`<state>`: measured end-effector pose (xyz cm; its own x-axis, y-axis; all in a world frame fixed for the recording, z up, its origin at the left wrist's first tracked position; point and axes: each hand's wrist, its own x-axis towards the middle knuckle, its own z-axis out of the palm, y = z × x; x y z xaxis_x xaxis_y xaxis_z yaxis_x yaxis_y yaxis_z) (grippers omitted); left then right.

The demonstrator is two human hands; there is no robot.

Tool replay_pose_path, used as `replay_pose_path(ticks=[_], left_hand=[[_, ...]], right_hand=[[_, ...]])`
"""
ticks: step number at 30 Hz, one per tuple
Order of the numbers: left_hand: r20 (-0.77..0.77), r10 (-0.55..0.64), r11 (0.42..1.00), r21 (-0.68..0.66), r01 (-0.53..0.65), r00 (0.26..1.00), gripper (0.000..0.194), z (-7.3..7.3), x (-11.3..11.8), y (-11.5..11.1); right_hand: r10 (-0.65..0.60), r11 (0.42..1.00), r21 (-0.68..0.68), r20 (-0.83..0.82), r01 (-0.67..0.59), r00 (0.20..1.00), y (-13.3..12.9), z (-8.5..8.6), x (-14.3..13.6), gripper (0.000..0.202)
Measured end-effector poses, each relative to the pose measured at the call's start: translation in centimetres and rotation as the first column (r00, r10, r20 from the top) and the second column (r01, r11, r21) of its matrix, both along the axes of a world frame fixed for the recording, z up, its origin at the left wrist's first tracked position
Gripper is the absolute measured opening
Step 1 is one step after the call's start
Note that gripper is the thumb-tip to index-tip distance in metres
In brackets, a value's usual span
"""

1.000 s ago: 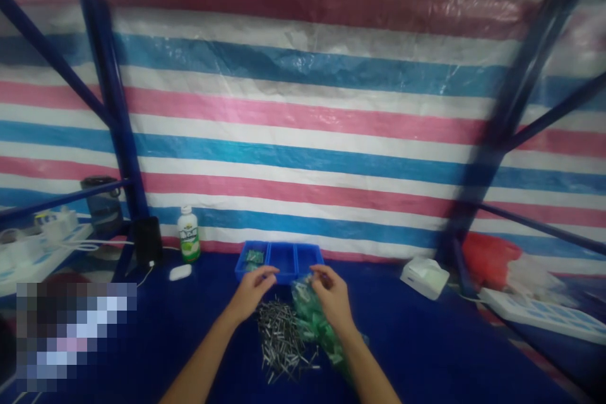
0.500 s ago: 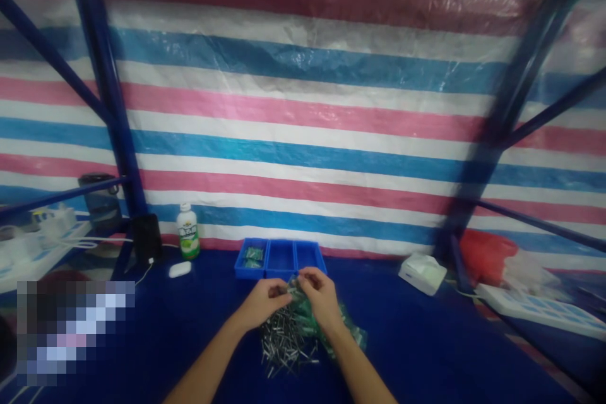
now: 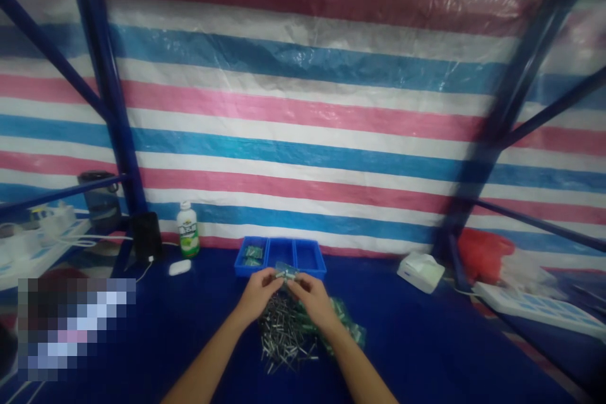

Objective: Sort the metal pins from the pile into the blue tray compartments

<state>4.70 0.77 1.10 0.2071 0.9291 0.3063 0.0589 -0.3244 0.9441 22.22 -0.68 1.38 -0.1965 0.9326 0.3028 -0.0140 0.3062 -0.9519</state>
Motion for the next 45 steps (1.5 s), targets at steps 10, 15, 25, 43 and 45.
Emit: replay_pose_path(ticks=[10, 15, 25, 43, 45], left_hand=[[0.003, -0.085, 0.996, -0.033, 0.085, 0.996, 0.034, -0.5, 0.3, 0.1], [0.003, -0.071, 0.996, -0.045, 0.071, 0.997, 0.031, -0.2, 0.1, -0.1], [-0.002, -0.015, 1.0, -0.021, 0.015, 1.0, 0.028, 0.0, 0.2, -0.1], [-0.057, 0.007, 1.0, 0.012, -0.007, 0.998, 0.029, -0.7, 0.1, 0.2], [-0.043, -0.002, 1.0, 0.015, 0.003, 0.999, 0.029, -0.6, 0.0, 0.2]], right_hand=[[-0.067, 0.997, 0.049, 0.073, 0.064, 0.995, 0.0, 0.1, 0.3, 0.036], [-0.059, 0.996, 0.078, 0.13, 0.049, 0.99, -0.3, 0.3, 0.3, 0.041], [0.044, 0.999, -0.023, 0.031, -0.043, 0.999, 0.0, -0.1, 0.0, 0.031], [-0.08, 0.996, 0.057, 0.188, 0.07, 0.979, -0.2, -0.7, -0.1, 0.027], [-0.091, 0.994, 0.074, 0.215, 0.076, 0.972, -0.3, -0.8, -0.2, 0.029]])
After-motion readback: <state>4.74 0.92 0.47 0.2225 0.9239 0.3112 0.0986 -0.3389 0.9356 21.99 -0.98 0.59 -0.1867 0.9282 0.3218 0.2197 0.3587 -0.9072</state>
